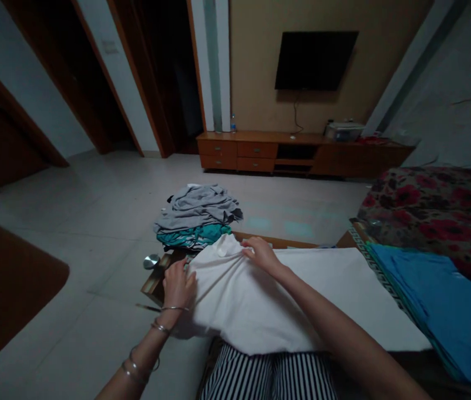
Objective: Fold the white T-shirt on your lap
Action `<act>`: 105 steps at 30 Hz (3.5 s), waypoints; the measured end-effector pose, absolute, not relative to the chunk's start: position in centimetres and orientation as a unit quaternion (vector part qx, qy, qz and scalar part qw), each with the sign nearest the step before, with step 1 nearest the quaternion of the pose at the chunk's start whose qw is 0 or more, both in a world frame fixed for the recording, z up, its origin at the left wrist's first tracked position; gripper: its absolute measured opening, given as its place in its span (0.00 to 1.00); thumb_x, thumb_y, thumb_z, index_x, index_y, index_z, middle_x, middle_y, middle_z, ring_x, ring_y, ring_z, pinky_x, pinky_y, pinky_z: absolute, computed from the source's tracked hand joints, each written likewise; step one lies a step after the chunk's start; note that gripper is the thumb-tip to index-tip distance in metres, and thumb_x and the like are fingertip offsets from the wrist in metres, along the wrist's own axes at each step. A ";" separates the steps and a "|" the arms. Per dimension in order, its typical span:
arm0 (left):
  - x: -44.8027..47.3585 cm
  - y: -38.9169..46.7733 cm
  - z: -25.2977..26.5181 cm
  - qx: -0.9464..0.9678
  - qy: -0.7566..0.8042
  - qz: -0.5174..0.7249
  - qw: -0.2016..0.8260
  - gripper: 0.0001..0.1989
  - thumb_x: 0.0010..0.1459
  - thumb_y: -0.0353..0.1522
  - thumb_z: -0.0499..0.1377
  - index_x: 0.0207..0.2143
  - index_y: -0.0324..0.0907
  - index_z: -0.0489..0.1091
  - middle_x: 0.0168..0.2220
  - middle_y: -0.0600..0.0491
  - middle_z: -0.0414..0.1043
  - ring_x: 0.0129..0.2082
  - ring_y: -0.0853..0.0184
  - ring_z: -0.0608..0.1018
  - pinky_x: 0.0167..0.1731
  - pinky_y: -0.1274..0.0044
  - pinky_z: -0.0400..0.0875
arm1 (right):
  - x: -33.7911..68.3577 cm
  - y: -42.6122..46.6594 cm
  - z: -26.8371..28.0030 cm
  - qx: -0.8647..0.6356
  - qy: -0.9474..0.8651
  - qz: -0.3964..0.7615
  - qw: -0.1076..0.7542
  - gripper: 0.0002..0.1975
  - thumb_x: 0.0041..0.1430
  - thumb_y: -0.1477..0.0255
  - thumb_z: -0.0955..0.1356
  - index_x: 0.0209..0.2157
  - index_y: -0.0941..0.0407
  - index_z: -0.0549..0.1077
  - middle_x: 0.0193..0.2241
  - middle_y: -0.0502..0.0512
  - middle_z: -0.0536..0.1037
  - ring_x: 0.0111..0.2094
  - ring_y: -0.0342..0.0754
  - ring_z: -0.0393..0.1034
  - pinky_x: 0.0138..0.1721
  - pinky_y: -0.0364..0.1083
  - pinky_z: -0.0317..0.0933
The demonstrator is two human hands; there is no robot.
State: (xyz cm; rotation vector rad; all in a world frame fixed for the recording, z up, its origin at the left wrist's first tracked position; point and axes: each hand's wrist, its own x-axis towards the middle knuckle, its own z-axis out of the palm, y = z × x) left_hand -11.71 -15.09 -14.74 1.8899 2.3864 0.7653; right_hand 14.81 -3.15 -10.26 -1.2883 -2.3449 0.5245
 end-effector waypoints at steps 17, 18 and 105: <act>-14.0 -13.2 -14.7 0.599 0.763 0.178 0.168 0.07 0.50 0.30 0.59 0.33 0.38 0.71 0.40 0.45 0.71 0.42 0.57 0.72 0.39 0.72 0.63 | 9.6 3.1 -8.0 -0.431 -0.779 0.411 0.195 0.10 0.45 0.71 0.69 0.33 0.58 0.72 0.31 0.52 0.77 0.32 0.44 0.71 0.34 0.41 0.63; -14.2 -13.2 -14.5 0.600 0.747 0.206 0.196 0.05 0.49 0.29 0.58 0.30 0.38 0.70 0.36 0.47 0.71 0.39 0.60 0.72 0.36 0.74 0.63 | 10.4 3.3 -7.4 -0.396 -0.773 0.444 0.221 0.10 0.44 0.71 0.69 0.32 0.58 0.72 0.31 0.52 0.76 0.33 0.44 0.70 0.36 0.41 0.63; -15.5 -10.8 -15.1 0.596 0.798 0.085 0.037 0.19 0.64 0.44 0.43 0.41 0.44 0.68 0.40 0.47 0.75 0.37 0.59 0.76 0.25 0.76 0.53 | 35.1 -9.2 -21.1 -0.602 -0.777 -0.003 0.184 0.18 0.62 0.67 0.60 0.51 0.53 0.72 0.48 0.61 0.71 0.50 0.54 0.64 0.53 0.51 0.57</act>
